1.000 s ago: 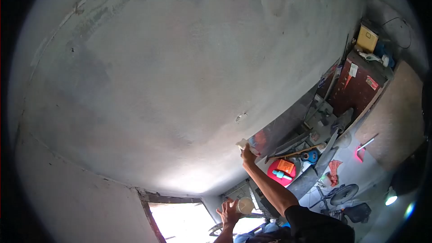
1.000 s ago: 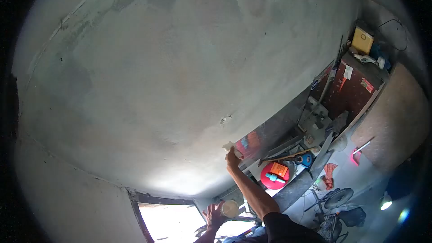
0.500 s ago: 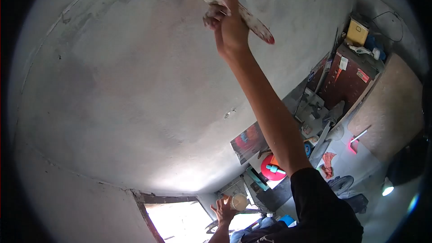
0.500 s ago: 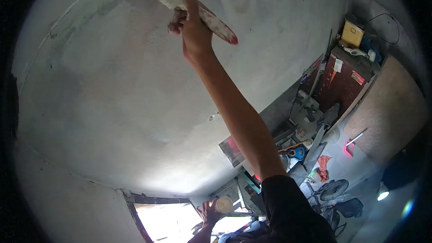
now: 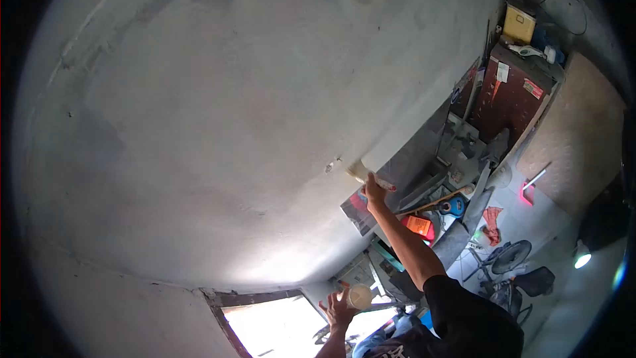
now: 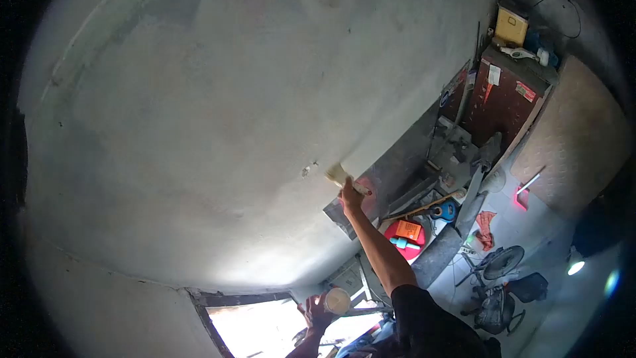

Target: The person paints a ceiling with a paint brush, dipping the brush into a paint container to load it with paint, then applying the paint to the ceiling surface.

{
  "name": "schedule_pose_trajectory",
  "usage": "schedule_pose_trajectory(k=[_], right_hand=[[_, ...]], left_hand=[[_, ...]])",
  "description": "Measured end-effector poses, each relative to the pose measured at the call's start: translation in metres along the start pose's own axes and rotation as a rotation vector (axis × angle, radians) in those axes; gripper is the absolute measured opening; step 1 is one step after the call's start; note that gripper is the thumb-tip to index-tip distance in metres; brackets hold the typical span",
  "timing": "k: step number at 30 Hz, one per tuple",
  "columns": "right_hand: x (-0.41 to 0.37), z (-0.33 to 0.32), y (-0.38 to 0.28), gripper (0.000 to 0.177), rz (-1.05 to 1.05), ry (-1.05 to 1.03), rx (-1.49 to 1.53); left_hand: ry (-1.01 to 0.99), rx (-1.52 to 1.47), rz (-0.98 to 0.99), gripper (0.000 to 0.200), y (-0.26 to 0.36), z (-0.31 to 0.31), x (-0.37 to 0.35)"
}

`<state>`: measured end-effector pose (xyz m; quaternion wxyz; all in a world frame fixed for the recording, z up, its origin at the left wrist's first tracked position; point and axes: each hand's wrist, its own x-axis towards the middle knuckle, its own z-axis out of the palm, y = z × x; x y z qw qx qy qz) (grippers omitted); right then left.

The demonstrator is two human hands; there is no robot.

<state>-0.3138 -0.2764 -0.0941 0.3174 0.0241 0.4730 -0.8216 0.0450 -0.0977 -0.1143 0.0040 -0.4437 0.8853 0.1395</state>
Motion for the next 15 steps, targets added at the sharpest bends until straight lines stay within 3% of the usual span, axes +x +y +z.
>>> schedule_pose_trajectory(k=[2,5,7,9,11,12,14,15], right_hand=[[-0.017,0.014,-0.015,0.032,0.130,0.317,-0.001],[-0.004,0.042,-0.037,0.029,0.066,0.303,-0.056],[-0.016,0.090,-0.094,0.026,-0.149,0.147,0.193],[-0.054,0.144,-0.180,0.026,-0.276,-0.272,0.276],[-0.115,0.202,-0.276,0.023,-0.309,-0.421,0.300],[-0.139,0.225,-0.316,0.022,-0.433,-0.578,0.277],[-0.172,0.267,-0.375,0.021,-0.575,-0.845,0.406],[-0.176,0.283,-0.385,0.021,-0.577,-0.856,0.404]], left_hand=[[0.007,0.004,-0.002,0.073,0.002,-0.005,0.002],[0.037,-0.024,0.011,0.071,-0.001,0.003,-0.002],[0.053,-0.023,0.015,0.072,-0.001,0.002,-0.002],[0.047,-0.018,0.006,0.071,-0.001,0.002,-0.002],[0.038,-0.010,-0.009,0.071,-0.004,0.002,0.000],[0.023,-0.026,-0.007,0.071,-0.004,0.001,0.002],[0.051,-0.034,0.028,0.071,-0.010,0.011,-0.003],[0.060,-0.039,0.025,0.071,-0.008,0.011,0.001]])
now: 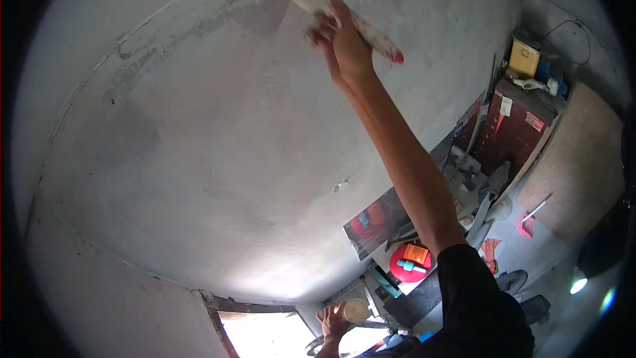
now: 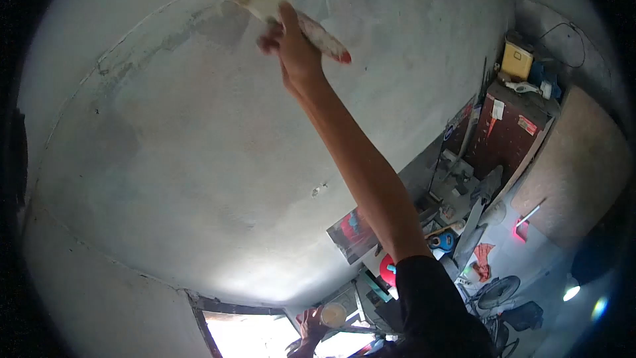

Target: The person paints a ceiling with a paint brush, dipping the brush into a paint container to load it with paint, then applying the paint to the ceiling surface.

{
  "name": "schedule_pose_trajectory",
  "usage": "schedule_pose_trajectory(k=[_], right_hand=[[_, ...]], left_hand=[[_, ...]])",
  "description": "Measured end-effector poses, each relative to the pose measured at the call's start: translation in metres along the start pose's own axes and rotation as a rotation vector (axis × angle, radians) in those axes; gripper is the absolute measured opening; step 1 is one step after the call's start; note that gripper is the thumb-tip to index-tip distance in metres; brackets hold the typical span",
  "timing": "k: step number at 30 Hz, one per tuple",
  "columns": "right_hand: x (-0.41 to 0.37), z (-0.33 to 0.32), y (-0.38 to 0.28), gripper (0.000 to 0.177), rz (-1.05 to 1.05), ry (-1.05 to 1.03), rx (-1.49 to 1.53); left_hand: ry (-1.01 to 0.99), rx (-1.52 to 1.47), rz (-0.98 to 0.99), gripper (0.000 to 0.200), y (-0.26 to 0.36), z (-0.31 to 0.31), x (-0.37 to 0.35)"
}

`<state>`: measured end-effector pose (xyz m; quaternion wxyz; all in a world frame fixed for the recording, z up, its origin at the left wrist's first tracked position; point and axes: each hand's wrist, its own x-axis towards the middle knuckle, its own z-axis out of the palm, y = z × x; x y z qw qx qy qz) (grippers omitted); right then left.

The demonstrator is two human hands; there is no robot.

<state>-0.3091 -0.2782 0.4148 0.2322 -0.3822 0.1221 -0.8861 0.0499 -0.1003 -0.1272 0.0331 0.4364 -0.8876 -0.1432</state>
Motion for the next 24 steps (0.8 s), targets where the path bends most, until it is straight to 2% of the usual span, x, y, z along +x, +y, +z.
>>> schedule_pose_trajectory(k=[3,5,7,8,9,10,14,15,16,17,19,20,22,23,24], right_hand=[[0.013,0.009,0.013,0.021,0.064,-0.008,0.036],[-0.013,-0.028,0.052,0.022,0.104,0.074,-0.066],[-0.058,-0.078,0.080,0.025,0.136,0.072,-0.020],[-0.085,-0.105,0.094,0.026,0.198,0.165,-0.107],[-0.112,-0.139,0.113,0.027,0.219,0.219,-0.055],[-0.140,-0.156,0.118,0.028,0.262,0.357,-0.095],[-0.253,-0.296,0.166,0.032,0.402,0.588,-0.525],[-0.272,-0.316,0.169,0.030,0.528,0.715,-0.452],[-0.283,-0.322,0.167,0.029,0.657,0.840,-0.373],[-0.291,-0.327,0.169,0.029,0.663,0.849,-0.370],[-0.289,-0.325,0.165,0.022,0.736,1.000,-0.426],[-0.282,-0.321,0.167,0.022,0.731,1.005,-0.427],[-0.255,-0.302,0.178,0.023,0.504,1.194,-0.398],[-0.235,-0.295,0.163,0.018,0.543,0.813,-0.345],[-0.202,-0.255,0.137,0.018,0.456,0.634,-0.396]], left_hand=[[-0.020,-0.029,0.028,0.067,0.005,-0.006,-0.001],[-0.043,-0.043,0.049,0.065,0.007,-0.013,-0.006],[-0.032,-0.045,0.062,0.064,0.003,-0.012,0.004],[-0.016,-0.079,0.065,0.065,0.000,-0.007,0.000],[-0.002,-0.112,0.069,0.066,-0.003,-0.002,-0.003],[0.000,-0.109,0.072,0.066,-0.006,0.000,-0.003],[-0.034,-0.056,0.074,0.066,-0.003,0.003,-0.002],[-0.052,-0.023,0.057,0.066,-0.002,0.001,-0.004],[-0.060,-0.019,0.057,0.066,-0.001,0.002,-0.004],[-0.047,-0.002,0.062,0.067,-0.001,0.004,-0.005],[-0.034,0.017,0.074,0.068,-0.001,0.002,-0.003],[-0.082,0.025,0.065,0.069,0.001,0.001,-0.002],[-0.129,0.041,0.059,0.070,0.000,-0.002,-0.005],[-0.129,0.054,0.057,0.071,0.001,-0.002,-0.007],[-0.119,0.067,0.057,0.072,0.003,-0.002,-0.004]])
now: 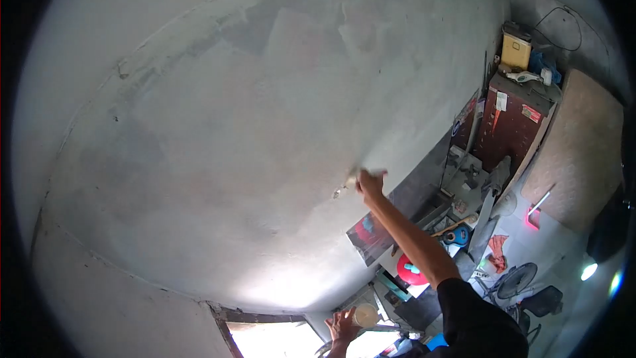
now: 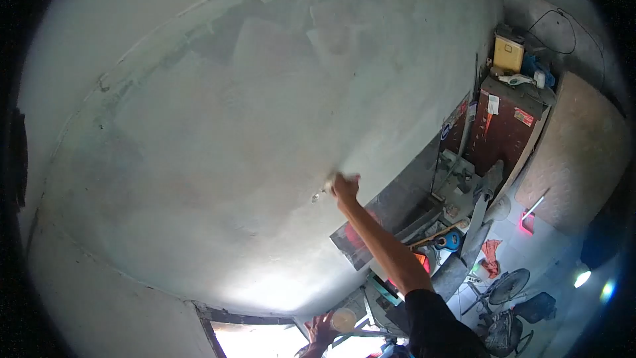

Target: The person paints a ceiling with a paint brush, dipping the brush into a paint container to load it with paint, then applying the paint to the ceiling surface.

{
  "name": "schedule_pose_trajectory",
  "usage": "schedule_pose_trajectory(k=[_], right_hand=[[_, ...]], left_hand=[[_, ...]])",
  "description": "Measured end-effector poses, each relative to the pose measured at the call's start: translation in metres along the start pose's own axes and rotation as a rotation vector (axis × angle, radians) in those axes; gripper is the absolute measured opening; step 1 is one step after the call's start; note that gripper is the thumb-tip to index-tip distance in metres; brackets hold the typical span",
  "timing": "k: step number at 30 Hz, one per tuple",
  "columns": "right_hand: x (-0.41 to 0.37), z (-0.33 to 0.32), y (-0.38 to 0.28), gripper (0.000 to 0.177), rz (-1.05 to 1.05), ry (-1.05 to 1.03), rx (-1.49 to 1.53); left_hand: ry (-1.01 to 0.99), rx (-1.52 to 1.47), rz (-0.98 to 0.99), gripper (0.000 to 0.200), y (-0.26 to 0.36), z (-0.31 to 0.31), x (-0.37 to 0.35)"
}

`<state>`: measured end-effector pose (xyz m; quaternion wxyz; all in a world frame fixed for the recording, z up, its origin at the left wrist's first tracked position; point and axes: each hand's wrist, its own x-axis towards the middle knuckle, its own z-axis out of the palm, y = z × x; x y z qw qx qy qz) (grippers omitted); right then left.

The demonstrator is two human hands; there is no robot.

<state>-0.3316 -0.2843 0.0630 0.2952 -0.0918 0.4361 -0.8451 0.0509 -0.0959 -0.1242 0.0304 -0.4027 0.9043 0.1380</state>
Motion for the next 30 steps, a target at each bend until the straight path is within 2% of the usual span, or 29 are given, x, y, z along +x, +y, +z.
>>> schedule_pose_trajectory(k=[1,2,3,4,5,8,9,10,11,12,13,14,15,16,17,18,19,20,22,23,25,26,28,30], right_hand=[[0.002,0.034,-0.037,0.020,0.017,0.026,0.161],[-0.005,0.065,-0.072,0.024,-0.187,-0.017,0.248],[-0.017,0.097,-0.118,0.019,-0.195,-0.004,0.138],[-0.019,0.121,-0.152,0.018,-0.294,-0.104,0.176],[-0.047,0.146,-0.206,0.019,-0.275,-0.202,0.231],[-0.043,0.192,-0.271,0.021,-0.412,-0.627,0.485],[-0.038,0.198,-0.268,0.021,-0.408,-0.621,0.489],[-0.035,0.203,-0.265,0.022,-0.390,-0.595,0.476],[-0.031,0.203,-0.262,0.023,-0.371,-0.565,0.461],[-0.020,0.191,-0.242,0.024,-0.368,-0.546,0.403],[-0.007,0.170,-0.209,0.024,-0.361,-0.526,0.341],[0.007,0.144,-0.173,0.025,-0.340,-0.464,0.338],[0.021,0.113,-0.132,0.026,-0.318,-0.409,0.336],[0.031,0.077,-0.092,0.028,-0.191,-0.293,0.348],[0.036,0.040,-0.045,0.030,-0.177,-0.190,0.294],[0.031,0.006,-0.015,0.030,-0.064,-0.105,0.279],[0.023,-0.026,0.015,0.033,-0.105,0.055,0.027],[0.033,-0.077,0.070,0.032,-0.156,-0.021,-0.088],[0.017,-0.143,0.130,0.033,0.208,0.119,-0.201],[0.004,-0.150,0.140,0.033,0.218,0.127,-0.197],[-0.019,-0.149,0.146,0.031,0.359,0.459,-0.036],[-0.024,-0.143,0.140,0.031,0.355,0.463,-0.034],[-0.024,-0.101,0.101,0.028,0.343,0.339,-0.076],[0.008,-0.044,0.059,0.025,0.297,0.390,0.067]], left_hand=[[-0.012,0.061,0.001,0.074,0.000,0.002,0.000],[-0.011,0.063,0.003,0.074,0.001,0.002,-0.002],[-0.011,0.093,-0.003,0.074,0.003,0.001,0.001],[-0.015,0.121,-0.016,0.075,0.003,0.001,0.000],[0.036,0.087,-0.008,0.076,0.001,0.004,0.000],[0.053,0.076,-0.028,0.077,0.001,0.006,0.000],[0.047,0.080,-0.031,0.077,-0.008,0.022,0.000],[0.304,0.122,0.077,0.077,-0.025,0.056,0.002],[0.557,0.162,0.187,0.077,-0.078,0.169,0.004],[0.547,0.161,0.192,0.077,-0.063,0.126,-0.003],[0.309,0.063,0.079,0.077,-0.028,0.059,-0.001],[0.071,-0.035,-0.036,0.077,-0.006,0.020,0.000],[0.060,-0.055,-0.042,0.076,-0.007,0.021,0.000],[0.058,-0.063,-0.048,0.076,-0.005,0.020,0.002],[0.053,-0.030,-0.047,0.075,-0.002,0.015,0.001],[0.046,0.007,-0.043,0.075,0.000,0.008,0.001],[0.014,0.010,-0.062,0.075,0.003,0.001,0.002],[0.000,0.006,-0.063,0.075,0.002,0.002,0.004],[0.045,-0.011,-0.055,0.076,-0.002,0.010,0.004],[0.054,-0.036,-0.057,0.076,0.002,0.006,0.004],[0.047,-0.023,-0.055,0.076,0.003,-0.003,0.001],[0.057,-0.022,-0.042,0.076,0.005,-0.004,0.002],[0.088,-0.005,-0.019,0.075,0.005,-0.003,0.006],[0.069,-0.092,-0.016,0.072,0.005,-0.009,0.003]])
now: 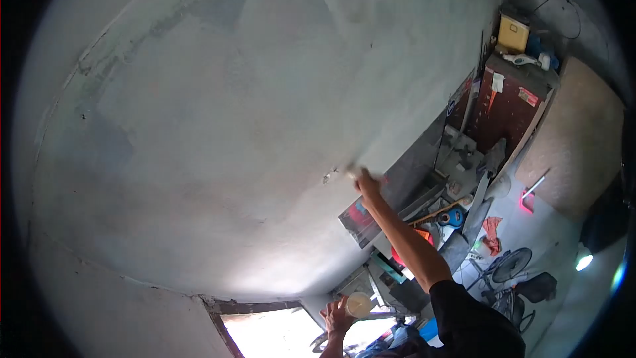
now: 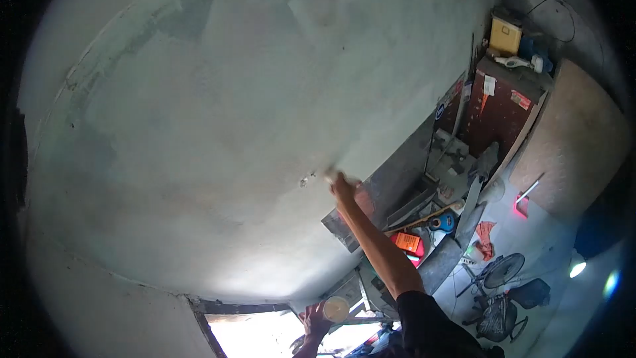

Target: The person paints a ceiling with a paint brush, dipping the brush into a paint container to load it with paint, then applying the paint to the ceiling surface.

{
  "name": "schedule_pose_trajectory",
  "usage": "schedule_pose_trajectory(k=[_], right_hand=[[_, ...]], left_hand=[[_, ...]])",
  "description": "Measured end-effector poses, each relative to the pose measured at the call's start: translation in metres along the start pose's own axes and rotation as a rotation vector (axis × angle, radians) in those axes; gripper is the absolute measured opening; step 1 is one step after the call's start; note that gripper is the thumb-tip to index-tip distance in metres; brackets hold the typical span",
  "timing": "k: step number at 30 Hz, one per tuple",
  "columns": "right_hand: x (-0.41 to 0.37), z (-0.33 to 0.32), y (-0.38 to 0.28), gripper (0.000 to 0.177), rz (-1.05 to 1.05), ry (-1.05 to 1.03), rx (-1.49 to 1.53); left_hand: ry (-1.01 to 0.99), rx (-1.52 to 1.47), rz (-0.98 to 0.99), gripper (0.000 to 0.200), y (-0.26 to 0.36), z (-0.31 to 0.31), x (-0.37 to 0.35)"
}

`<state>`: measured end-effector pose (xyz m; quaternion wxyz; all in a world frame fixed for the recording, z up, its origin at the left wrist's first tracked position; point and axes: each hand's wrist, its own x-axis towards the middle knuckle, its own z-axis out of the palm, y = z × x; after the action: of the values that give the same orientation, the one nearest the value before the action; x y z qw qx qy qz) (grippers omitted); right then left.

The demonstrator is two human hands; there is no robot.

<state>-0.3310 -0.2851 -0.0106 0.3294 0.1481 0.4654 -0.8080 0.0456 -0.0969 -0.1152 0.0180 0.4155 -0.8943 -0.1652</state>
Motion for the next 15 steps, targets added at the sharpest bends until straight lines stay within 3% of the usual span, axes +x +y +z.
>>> schedule_pose_trajectory(k=[1,2,3,4,8,11,15], right_hand=[[0.012,0.023,-0.015,0.024,-0.101,-0.386,0.272],[-0.046,0.063,-0.068,0.023,-0.312,-0.366,0.073],[-0.065,0.089,-0.103,0.022,-0.355,-0.518,0.175],[-0.105,0.117,-0.147,0.019,-0.367,-0.502,0.238],[-0.199,0.181,-0.260,0.017,-0.610,-1.182,0.433],[-0.225,0.217,-0.283,0.019,-0.611,-1.120,0.355],[-0.167,0.194,-0.216,0.023,-0.527,-1.024,0.345]], left_hand=[[0.010,-0.023,-0.009,0.068,0.001,-0.001,0.000],[0.010,-0.029,-0.010,0.068,0.001,0.003,0.000],[0.025,-0.052,-0.011,0.066,-0.001,0.006,-0.001],[0.046,-0.075,-0.010,0.065,-0.003,0.007,-0.001],[0.052,-0.050,-0.008,0.061,-0.004,0.009,-0.001],[0.053,-0.062,-0.018,0.064,-0.003,0.009,-0.002],[0.101,-0.107,-0.023,0.067,-0.015,0.028,-0.002]])
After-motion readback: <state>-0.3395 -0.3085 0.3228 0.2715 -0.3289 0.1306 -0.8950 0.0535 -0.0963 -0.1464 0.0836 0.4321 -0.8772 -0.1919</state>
